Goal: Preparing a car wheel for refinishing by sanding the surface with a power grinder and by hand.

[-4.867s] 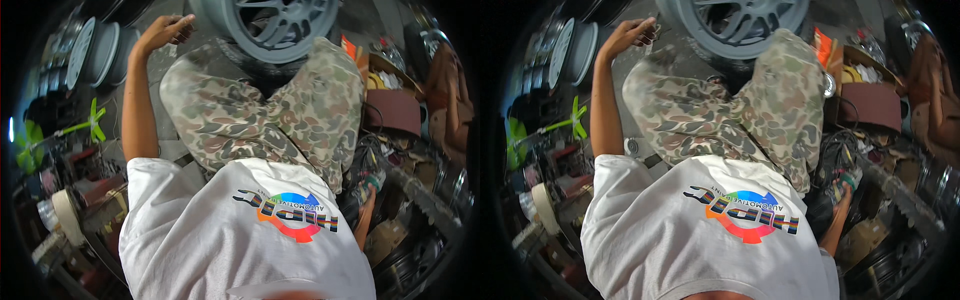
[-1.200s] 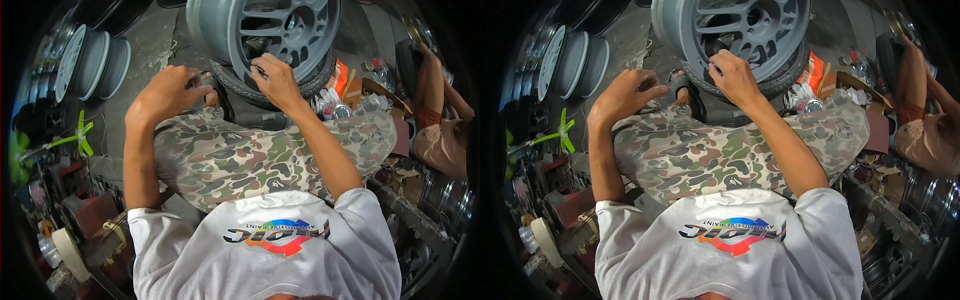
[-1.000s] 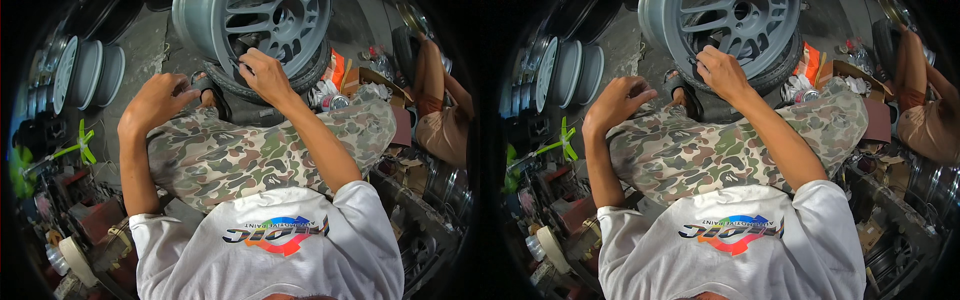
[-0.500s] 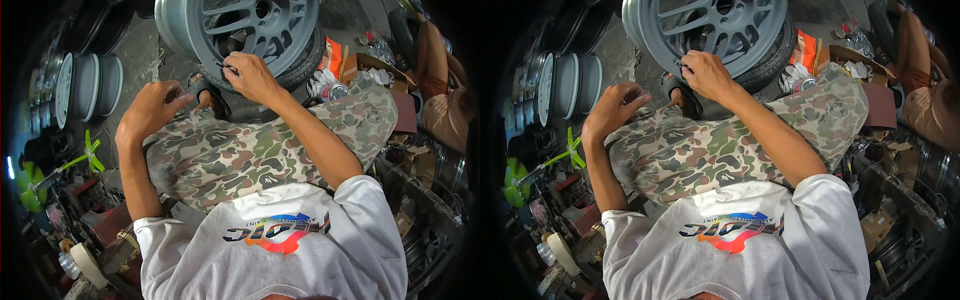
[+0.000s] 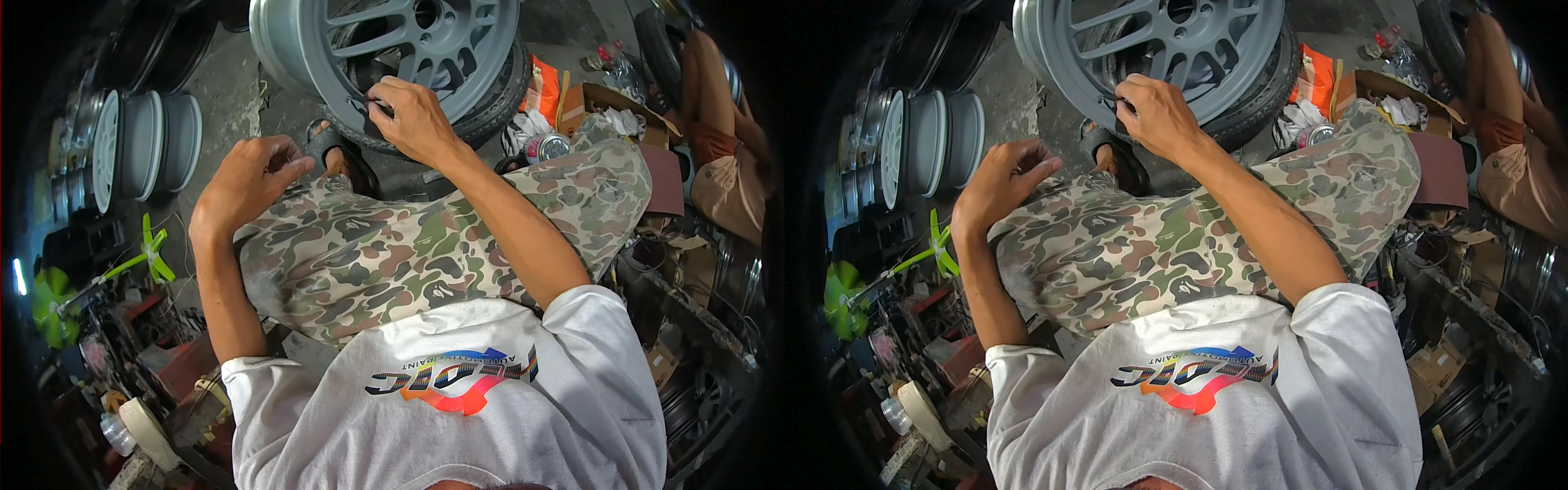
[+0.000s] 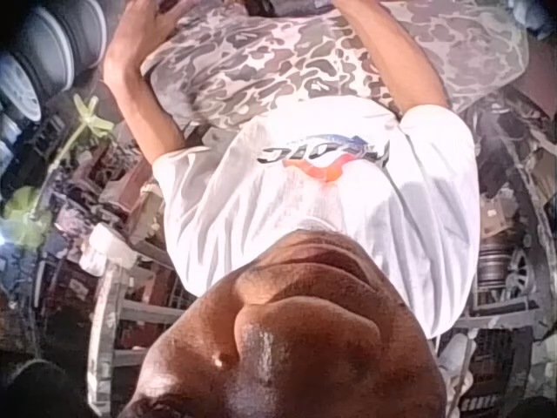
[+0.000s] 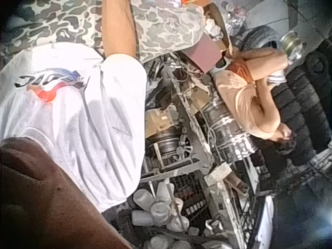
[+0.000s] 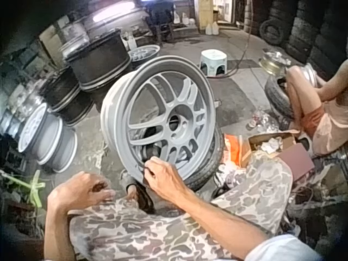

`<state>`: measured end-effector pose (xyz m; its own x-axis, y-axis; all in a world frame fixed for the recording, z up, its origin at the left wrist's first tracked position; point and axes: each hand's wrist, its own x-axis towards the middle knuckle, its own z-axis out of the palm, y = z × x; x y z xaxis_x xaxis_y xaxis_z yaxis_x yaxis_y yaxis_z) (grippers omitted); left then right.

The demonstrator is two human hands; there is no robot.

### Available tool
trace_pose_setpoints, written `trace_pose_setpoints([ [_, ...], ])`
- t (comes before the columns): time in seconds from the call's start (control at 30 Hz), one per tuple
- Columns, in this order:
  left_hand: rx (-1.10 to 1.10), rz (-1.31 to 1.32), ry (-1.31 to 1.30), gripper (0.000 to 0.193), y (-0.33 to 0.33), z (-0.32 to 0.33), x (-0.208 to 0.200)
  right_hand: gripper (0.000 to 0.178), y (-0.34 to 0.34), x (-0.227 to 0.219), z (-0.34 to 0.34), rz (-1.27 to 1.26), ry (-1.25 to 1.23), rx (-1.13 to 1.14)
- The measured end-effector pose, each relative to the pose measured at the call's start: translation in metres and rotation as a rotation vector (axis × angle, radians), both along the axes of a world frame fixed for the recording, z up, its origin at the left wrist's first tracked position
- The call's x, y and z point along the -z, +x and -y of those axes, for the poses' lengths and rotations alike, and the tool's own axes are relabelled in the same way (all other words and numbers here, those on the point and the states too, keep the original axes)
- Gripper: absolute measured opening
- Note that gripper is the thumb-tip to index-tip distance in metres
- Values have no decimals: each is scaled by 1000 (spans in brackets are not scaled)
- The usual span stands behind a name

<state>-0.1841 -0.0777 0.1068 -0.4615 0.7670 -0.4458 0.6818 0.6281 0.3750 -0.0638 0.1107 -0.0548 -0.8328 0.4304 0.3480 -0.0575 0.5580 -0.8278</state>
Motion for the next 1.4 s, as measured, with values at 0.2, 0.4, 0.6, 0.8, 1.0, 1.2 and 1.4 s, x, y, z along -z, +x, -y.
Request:
trace_pose_setpoints([
  [0.2,7,-23,-25,33,2,-2,-3,13,2,-3,4,64,37,0],
  [0.4,8,-26,-12,33,1,0,-1,15,0,-1,6,44,-59,-29],
  [0.6,38,-28,32,31,2,-1,-2,18,-7,-7,1,167,-495,-114],
  [0.8,2,-13,3,31,4,-4,-6,22,-5,-10,-3,138,-451,-43],
  [1.0,2,-30,18,32,-1,2,-2,18,19,-29,-8,166,-397,-48],
  [1.2,-33,-11,114,31,-2,-6,-3,17,54,-34,-3,228,-106,-49],
  [1.4,267,-43,370,27,28,-26,5,20,83,-41,20,211,28,-201],
])
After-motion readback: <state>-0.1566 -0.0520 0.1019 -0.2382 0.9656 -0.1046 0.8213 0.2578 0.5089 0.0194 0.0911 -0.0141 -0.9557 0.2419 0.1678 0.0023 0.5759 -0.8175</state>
